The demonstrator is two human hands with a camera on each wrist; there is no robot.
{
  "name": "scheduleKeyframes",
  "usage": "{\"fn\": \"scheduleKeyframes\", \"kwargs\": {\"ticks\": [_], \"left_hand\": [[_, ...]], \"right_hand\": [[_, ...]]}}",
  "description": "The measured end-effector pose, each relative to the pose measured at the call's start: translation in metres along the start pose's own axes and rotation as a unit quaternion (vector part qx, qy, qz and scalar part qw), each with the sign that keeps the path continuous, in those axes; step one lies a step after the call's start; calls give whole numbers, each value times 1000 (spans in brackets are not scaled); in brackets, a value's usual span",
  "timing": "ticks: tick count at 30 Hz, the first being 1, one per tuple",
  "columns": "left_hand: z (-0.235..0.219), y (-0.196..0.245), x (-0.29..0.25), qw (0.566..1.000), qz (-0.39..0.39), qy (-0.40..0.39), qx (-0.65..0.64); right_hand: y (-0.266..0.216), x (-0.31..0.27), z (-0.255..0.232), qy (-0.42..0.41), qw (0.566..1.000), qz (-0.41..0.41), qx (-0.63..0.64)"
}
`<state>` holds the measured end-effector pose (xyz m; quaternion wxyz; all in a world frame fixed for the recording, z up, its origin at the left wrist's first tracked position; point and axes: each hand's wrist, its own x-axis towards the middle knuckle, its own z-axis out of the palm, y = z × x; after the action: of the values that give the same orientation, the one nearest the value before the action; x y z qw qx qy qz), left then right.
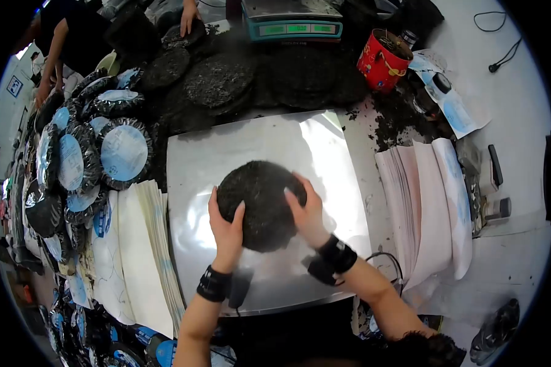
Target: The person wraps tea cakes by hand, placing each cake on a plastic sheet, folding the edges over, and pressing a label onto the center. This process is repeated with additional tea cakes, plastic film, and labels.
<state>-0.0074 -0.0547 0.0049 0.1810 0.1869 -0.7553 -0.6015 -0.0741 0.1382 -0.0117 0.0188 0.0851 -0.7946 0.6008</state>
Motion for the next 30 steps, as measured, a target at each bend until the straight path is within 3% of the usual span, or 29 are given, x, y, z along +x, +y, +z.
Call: {"fn": "scheduleKeyframes", "kwargs": {"ticks": [2, 3, 4, 5, 8, 9, 10, 11, 12, 13, 16, 19, 22, 23, 26, 27, 28, 29, 30], "left_hand": [[-5, -9, -4, 996, 30, 6, 81], [-8, -10, -9, 996, 21, 7, 86], [-5, -9, -8, 996, 17, 12, 86], [-1, -6, 0, 996, 19, 21, 81], [-8, 3, 2, 980, 31, 12, 195], [-25, -1, 6, 983, 46, -25, 174], [-46, -2, 7, 987, 39, -3, 154], [-82, 13, 6, 964, 144, -23, 225], [-129, 19, -1, 927, 192, -115, 301], [-161, 28, -13, 895, 181, -200, 354], [-213, 35, -52, 781, 184, -477, 358], [-211, 7, -68, 786, 151, -498, 334], [-215, 8, -75, 814, 127, -469, 317], [-217, 12, -74, 805, 125, -480, 327], [-204, 38, -72, 685, 223, -527, 450], [-191, 54, -77, 626, 326, -463, 536], [-167, 97, -72, 659, 401, -388, 504], [-162, 118, -69, 783, 429, -237, 382], [-155, 113, -77, 820, 472, 15, 323]], "right_hand": [[-11, 0, -8, -62, 995, 57, 49], [-13, -1, -12, -16, 991, -40, -124], [-18, 9, -17, 28, 944, -144, -295], [-30, 17, -20, 10, 941, -203, -269], [-60, 2, 10, -241, 891, -299, -244], [-42, -1, 16, -258, 866, -304, -303], [-40, -2, 17, -248, 874, -301, -290], [-38, 3, 19, -244, 870, -313, -292], [-36, -4, 18, -240, 872, -312, -292], [-36, -9, 16, -236, 870, -316, -297], [-33, -5, 20, -229, 859, -328, -320], [-35, -7, 20, -225, 853, -335, -332], [-33, -6, 23, -225, 842, -345, -349], [-34, -4, 22, -236, 838, -340, -354], [-45, -7, 17, -267, 830, -323, -368], [-46, -7, 17, -270, 825, -321, -377], [-46, -6, 18, -272, 821, -318, -387], [-43, -6, 20, -269, 823, -323, -382], [-44, -8, 19, -273, 828, -309, -380]]}}
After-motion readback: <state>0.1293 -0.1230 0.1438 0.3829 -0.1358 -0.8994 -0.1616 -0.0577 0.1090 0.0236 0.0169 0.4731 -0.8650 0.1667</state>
